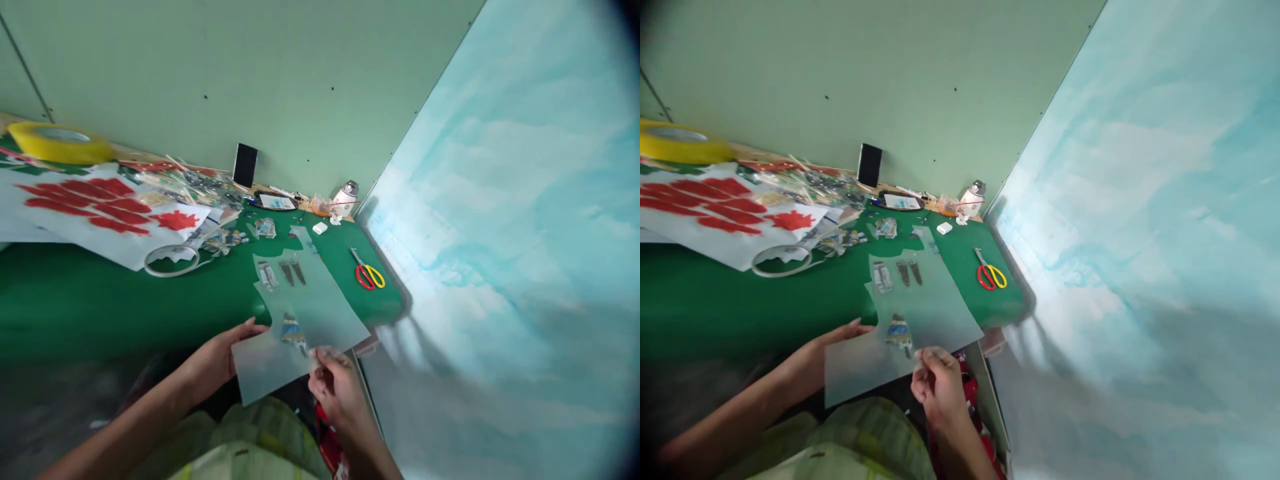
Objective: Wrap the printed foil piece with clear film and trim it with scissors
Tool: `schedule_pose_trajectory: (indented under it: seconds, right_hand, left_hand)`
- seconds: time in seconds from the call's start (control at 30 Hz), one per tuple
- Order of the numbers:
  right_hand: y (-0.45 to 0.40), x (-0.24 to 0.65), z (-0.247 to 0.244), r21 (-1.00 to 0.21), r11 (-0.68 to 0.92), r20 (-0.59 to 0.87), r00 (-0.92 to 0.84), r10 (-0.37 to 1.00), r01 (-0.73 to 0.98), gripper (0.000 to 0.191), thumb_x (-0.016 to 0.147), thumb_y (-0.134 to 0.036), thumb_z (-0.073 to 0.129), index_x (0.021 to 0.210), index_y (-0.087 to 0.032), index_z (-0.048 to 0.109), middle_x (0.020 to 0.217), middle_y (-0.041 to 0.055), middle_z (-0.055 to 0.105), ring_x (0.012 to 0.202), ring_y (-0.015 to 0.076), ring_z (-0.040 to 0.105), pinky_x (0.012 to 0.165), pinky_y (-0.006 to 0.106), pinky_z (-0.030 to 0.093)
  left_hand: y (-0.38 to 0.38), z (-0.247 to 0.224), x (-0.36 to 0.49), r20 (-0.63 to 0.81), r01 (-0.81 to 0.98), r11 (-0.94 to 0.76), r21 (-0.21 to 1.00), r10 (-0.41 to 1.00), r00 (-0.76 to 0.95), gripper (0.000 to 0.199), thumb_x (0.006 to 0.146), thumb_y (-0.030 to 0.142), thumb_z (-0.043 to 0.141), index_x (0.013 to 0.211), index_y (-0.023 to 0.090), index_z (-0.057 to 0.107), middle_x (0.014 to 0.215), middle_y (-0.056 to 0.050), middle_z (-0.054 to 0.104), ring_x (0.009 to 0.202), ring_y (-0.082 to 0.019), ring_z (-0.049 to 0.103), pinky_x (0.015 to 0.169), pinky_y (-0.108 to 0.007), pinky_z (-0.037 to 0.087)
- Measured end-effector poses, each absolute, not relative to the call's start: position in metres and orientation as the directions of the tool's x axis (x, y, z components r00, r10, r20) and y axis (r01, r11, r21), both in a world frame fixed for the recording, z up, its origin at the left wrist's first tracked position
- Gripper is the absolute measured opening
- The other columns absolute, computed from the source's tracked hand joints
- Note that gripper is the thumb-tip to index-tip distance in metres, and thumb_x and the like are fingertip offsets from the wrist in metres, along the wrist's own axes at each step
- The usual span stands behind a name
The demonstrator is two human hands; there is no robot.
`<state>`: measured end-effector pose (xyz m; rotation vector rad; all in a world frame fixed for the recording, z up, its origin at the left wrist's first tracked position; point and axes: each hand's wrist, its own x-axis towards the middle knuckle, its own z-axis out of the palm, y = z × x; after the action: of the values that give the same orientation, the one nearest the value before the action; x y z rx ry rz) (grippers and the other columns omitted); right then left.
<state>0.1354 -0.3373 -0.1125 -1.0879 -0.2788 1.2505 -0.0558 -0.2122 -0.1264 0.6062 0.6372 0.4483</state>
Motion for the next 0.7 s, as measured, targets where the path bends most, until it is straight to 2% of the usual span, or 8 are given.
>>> schedule_pose_trajectory:
  seconds: [0.07,0.13,0.2,0.3,0.43,0.53,0.7]
  right_hand:
    - [-0.341,0.132,-0.116,-0.782,-0.11,-0.395,0.35,0.849,-0.613,0.034,0.054,-0.042,0.088,0.064,-0.017,0.068,0.041,-0.0056,0.049,0.031,0.0043,0.033,0.033,0.019,0.019]
    - [-0.345,0.134,-0.121,-0.801,-0.13,-0.406,0.371,0.836,-0.584,0.037,0.052,-0.045,0.089,0.063,-0.017,0.068,0.038,-0.0065,0.046,0.029,0.0046,0.032,0.032,0.019,0.017]
    - [-0.353,0.14,-0.128,-0.828,-0.158,-0.412,0.393,0.822,-0.537,0.039,0.053,-0.05,0.087,0.065,-0.018,0.068,0.037,-0.0066,0.045,0.029,0.0054,0.031,0.032,0.019,0.017]
    - [-0.371,0.152,-0.144,-0.878,-0.238,-0.405,0.382,0.83,-0.415,0.038,0.064,-0.056,0.08,0.073,-0.02,0.069,0.043,-0.004,0.051,0.032,0.0075,0.035,0.034,0.021,0.021]
    - [-0.39,0.173,-0.163,-0.911,-0.35,-0.407,0.341,0.848,-0.218,0.042,0.066,-0.062,0.076,0.075,-0.022,0.07,0.047,-0.0026,0.052,0.038,0.0114,0.042,0.039,0.023,0.029]
    - [-0.391,0.187,-0.171,-0.903,-0.41,-0.429,0.329,0.842,-0.129,0.047,0.065,-0.066,0.074,0.076,-0.021,0.07,0.049,-0.0024,0.054,0.038,0.0113,0.044,0.04,0.023,0.03]
    - [-0.377,0.218,-0.171,-0.886,-0.458,-0.404,0.361,0.84,0.072,0.05,0.064,-0.069,0.071,0.071,-0.019,0.068,0.045,-0.001,0.058,0.035,0.0114,0.045,0.038,0.022,0.029]
  left_hand:
    - [-0.207,-0.12,-0.058,-0.399,-0.257,0.771,0.583,0.547,0.736,0.04,0.089,0.047,0.059,0.104,0.012,0.071,0.103,-0.016,0.076,0.088,-0.029,0.073,0.081,-0.039,0.056]
    - [-0.199,-0.114,-0.06,-0.37,-0.306,0.758,0.576,0.576,0.729,0.041,0.092,0.046,0.056,0.107,0.011,0.069,0.107,-0.018,0.075,0.094,-0.029,0.072,0.083,-0.039,0.056]
    - [-0.191,-0.109,-0.059,-0.374,-0.299,0.729,0.616,0.604,0.704,0.038,0.092,0.043,0.056,0.108,0.01,0.068,0.105,-0.02,0.075,0.094,-0.029,0.073,0.083,-0.04,0.056]
    - [-0.184,-0.105,-0.052,-0.385,-0.242,0.659,0.713,0.655,0.65,0.032,0.09,0.039,0.06,0.102,0.011,0.067,0.099,-0.02,0.076,0.089,-0.029,0.074,0.078,-0.039,0.057]
    - [-0.182,-0.101,-0.034,-0.324,-0.15,0.488,0.86,0.748,0.579,0.035,0.082,0.044,0.069,0.094,0.011,0.068,0.084,-0.015,0.076,0.073,-0.026,0.073,0.06,-0.033,0.056]
    - [-0.183,-0.105,-0.022,-0.304,-0.115,0.422,0.899,0.793,0.528,0.03,0.071,0.036,0.08,0.084,0.011,0.07,0.068,-0.008,0.072,0.055,-0.023,0.067,0.045,-0.028,0.047]
    - [-0.193,-0.126,-0.019,-0.304,-0.093,0.398,0.913,0.814,0.494,0.021,0.063,0.026,0.084,0.063,0.013,0.067,0.051,-0.002,0.064,0.038,-0.016,0.056,0.042,-0.026,0.042]
